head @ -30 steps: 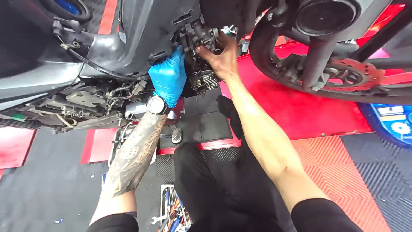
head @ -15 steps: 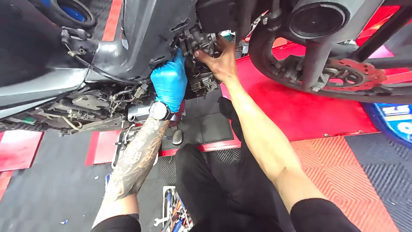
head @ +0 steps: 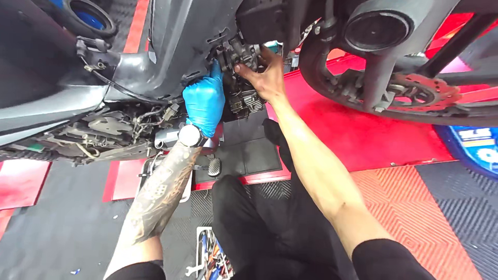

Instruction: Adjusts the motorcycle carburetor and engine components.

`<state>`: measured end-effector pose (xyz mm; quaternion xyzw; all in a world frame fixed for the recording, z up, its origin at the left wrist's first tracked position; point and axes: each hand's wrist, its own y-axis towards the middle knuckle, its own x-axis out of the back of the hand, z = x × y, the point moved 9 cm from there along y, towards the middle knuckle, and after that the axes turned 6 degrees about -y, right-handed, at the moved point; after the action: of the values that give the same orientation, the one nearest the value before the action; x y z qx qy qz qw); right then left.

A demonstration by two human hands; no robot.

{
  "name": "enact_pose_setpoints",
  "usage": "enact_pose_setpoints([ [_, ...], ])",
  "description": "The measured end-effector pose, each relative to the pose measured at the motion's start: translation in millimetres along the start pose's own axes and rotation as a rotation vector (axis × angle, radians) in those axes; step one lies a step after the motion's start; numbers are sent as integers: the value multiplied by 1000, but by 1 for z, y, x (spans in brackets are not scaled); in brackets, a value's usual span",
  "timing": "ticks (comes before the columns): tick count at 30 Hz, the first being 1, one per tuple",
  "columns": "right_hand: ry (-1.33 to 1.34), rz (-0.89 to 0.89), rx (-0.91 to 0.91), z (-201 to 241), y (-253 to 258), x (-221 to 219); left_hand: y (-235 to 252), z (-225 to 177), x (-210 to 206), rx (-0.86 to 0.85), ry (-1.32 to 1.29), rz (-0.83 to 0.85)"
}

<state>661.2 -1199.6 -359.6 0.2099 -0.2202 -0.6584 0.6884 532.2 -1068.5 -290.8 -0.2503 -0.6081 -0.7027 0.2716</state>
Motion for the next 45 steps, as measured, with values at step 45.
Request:
enact_pose_setpoints([
  [45, 66, 20, -6, 3, 0, 2, 1, 4, 3, 111, -17, -104],
])
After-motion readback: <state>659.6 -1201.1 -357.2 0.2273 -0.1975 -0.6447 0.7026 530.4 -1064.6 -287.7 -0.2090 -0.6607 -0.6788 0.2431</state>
